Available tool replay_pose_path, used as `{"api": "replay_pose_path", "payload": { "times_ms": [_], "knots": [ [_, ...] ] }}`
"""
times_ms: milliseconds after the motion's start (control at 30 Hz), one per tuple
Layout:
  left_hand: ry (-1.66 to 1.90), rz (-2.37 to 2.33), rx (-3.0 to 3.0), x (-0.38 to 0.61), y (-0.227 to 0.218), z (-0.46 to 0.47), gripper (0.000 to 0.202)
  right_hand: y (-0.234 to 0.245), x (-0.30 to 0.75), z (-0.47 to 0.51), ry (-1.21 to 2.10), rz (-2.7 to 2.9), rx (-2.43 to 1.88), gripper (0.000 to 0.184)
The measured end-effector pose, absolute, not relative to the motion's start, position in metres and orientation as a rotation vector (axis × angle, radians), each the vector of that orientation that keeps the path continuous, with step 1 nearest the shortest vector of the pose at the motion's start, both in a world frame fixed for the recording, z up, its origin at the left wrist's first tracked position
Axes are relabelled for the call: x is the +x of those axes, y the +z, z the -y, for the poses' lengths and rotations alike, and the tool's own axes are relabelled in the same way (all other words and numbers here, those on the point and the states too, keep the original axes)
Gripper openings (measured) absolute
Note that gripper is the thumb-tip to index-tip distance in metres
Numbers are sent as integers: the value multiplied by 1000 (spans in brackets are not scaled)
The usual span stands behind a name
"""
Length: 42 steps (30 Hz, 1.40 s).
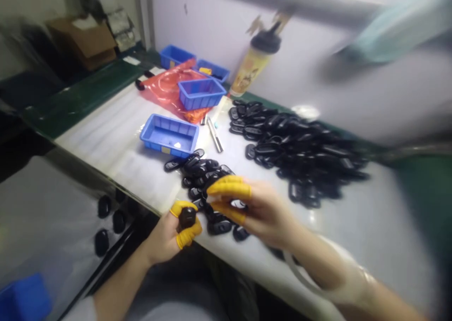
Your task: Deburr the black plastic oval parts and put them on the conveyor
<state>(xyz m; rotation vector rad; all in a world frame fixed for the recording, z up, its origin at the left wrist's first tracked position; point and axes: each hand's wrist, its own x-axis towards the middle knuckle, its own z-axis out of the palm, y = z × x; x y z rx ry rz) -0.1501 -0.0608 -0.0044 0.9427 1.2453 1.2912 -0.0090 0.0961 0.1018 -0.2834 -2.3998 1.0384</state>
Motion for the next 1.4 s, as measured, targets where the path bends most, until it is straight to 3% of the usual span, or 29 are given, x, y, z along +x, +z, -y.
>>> {"api": "replay_pose_path", "payload": {
  "times_ms": [233,567,700,867,1167,1267,1400],
  "knots": [
    [1082,-1267,1414,-128,10,62,14,75,50,-36,766,2333,-632,15],
    [1077,-1166,1460,-106,-1,62,16,52,73,-5,613,2137,-800,24],
    [1152,-1040,1208,-102,2,65,21,40,77,3,612,2034,-868,31],
    [1236,-451,505,-99,9,65,37,23,86,11,756,1823,-862,52],
    [1209,-372,138,-96,0,64,76,8,94,20,1027,1611,-1034,32],
    [1146,-357,102,-94,0,65,73,3,96,21,1043,1588,-1099,27],
    [1176,-90,42,-94,6,60,50,-1,101,23,1027,1583,-1175,25]
  ]
}}
